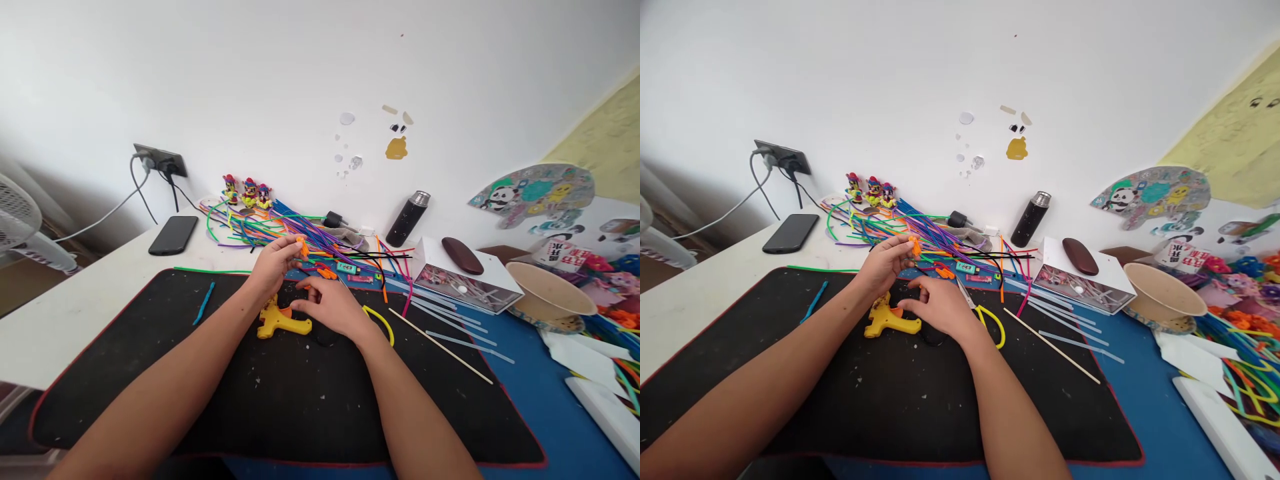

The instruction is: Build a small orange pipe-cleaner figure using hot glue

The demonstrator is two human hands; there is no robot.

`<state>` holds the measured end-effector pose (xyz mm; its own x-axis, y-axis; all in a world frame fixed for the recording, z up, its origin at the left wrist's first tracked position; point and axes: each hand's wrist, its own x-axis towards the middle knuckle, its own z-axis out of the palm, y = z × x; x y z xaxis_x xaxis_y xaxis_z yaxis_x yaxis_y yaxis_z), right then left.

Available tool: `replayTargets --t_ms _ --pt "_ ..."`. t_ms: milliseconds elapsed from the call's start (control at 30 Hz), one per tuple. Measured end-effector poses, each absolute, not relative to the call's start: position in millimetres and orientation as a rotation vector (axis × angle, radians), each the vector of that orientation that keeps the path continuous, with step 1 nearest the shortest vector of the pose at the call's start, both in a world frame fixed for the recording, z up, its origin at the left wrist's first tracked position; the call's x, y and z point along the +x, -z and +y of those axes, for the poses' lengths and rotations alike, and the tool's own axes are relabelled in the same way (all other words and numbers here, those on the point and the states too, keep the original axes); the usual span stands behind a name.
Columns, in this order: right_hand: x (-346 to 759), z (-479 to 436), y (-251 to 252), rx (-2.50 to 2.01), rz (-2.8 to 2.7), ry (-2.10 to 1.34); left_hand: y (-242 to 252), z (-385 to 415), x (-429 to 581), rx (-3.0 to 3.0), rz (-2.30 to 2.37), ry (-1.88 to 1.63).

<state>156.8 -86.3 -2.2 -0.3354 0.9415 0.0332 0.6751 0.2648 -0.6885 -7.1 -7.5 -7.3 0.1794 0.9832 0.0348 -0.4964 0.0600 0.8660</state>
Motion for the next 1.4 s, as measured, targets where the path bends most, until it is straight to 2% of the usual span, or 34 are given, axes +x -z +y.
replayTargets --t_ms 300,633,1000,1200,1400 --pt "143.1 -96.8 5.5 -1.371 -2.484 -0.671 8.0 -5.4 -8.4 0.908 0.711 -1.278" --pt "131.6 -100.4 5.9 -1.363 -2.486 -0.631 -0.8 -3.6 -14.1 0.926 0.732 -1.374" --pt "156.2 -82.2 7.3 -1.260 -1.704 -1.169 -11.7 10.3 -39.3 0.788 0.703 -1.658" --pt "162.8 -75.2 2.3 -1.005 -1.118 -1.446 -6.4 7.8 -31.8 0.773 0.738 -1.591" --pt "168.9 -74.5 -7.4 -0.852 -0.849 -1.565 -3.4 2.8 -25.0 0.822 0.778 -1.559"
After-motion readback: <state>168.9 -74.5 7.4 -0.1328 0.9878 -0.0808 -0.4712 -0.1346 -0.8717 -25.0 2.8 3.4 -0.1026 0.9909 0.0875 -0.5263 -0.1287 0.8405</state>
